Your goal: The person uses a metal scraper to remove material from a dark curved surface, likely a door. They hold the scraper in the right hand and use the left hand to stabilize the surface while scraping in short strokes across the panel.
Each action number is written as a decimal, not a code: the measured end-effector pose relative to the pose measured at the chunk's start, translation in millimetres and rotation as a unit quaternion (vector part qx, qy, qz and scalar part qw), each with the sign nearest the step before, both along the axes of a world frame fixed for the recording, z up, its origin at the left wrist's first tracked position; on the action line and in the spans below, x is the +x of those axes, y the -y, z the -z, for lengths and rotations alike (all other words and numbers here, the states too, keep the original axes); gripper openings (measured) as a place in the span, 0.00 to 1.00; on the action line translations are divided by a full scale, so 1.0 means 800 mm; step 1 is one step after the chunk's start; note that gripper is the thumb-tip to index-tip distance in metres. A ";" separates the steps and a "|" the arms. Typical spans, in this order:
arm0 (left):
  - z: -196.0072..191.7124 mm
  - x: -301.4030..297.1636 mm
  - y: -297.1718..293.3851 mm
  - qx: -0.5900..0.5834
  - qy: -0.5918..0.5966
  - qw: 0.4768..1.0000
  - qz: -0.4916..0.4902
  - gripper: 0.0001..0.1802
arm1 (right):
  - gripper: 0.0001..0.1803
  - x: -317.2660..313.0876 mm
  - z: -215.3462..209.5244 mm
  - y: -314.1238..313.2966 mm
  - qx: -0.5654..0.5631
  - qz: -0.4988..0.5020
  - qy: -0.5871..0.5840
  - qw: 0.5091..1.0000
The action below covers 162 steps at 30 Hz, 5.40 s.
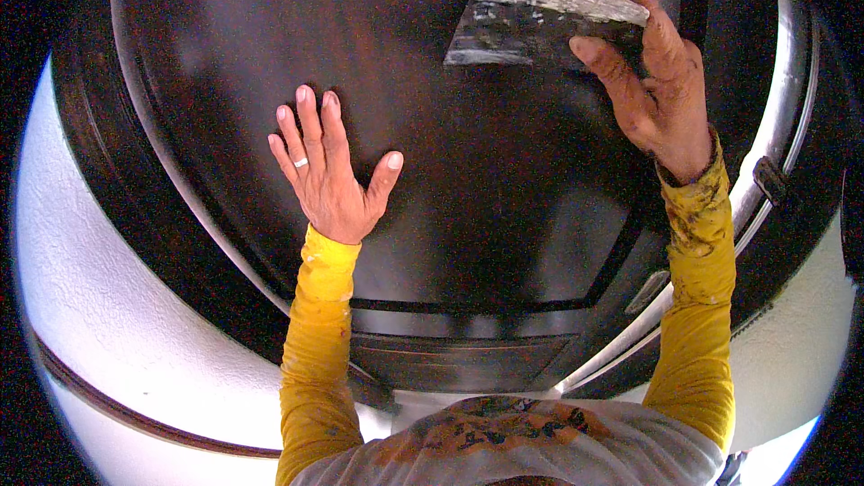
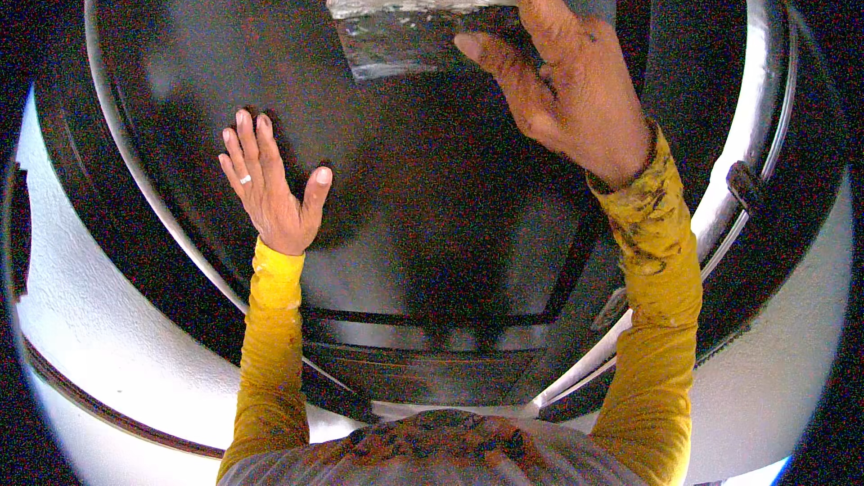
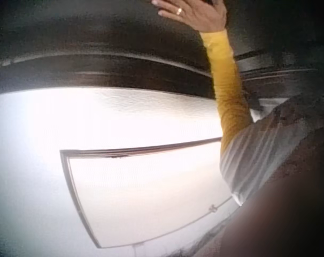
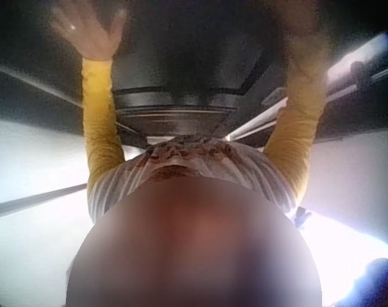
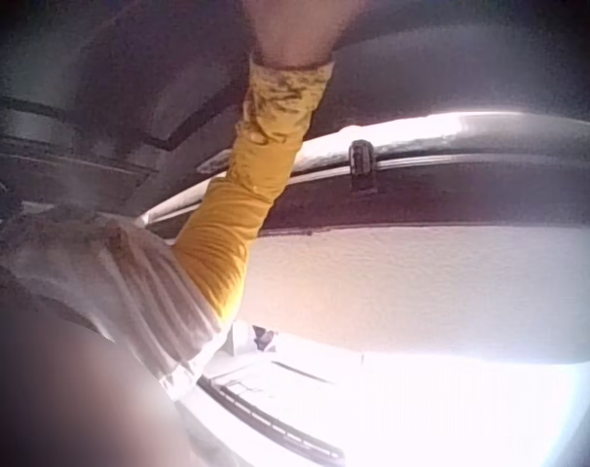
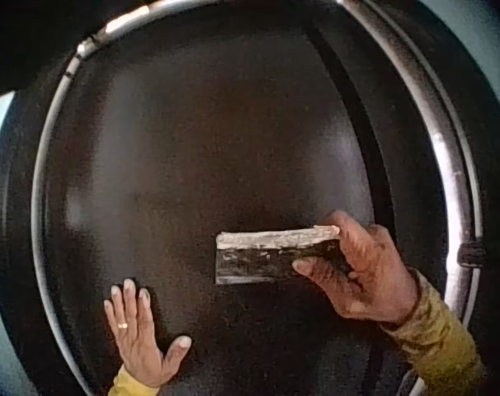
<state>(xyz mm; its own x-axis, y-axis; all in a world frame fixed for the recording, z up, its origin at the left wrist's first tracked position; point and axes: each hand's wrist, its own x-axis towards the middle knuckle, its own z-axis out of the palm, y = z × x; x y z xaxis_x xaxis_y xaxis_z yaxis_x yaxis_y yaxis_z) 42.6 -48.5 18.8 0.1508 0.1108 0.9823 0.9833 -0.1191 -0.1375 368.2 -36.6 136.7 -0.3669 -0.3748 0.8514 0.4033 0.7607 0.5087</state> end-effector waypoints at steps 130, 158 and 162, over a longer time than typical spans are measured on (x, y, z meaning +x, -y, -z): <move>-0.062 0.045 0.047 0.007 -0.090 0.996 0.016 0.50 | 0.21 -0.035 -0.157 0.000 -0.051 -0.090 -0.012 0.995; -0.079 0.007 0.049 0.038 -0.114 0.993 0.001 0.49 | 0.21 -0.021 -0.030 0.035 -0.191 -0.071 -0.290 0.935; -0.082 0.014 0.055 0.014 -0.115 0.993 -0.020 0.49 | 0.20 -0.033 -0.002 0.019 -0.164 -0.141 -0.316 0.924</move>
<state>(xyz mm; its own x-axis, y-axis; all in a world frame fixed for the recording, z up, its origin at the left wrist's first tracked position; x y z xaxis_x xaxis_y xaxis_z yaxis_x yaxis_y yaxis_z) 53.5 -92.8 84.7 0.3667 0.0937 0.9256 0.9297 -0.0724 -0.3610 341.5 -51.6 138.5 0.3150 -0.0645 0.9469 0.3041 0.9519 -0.0363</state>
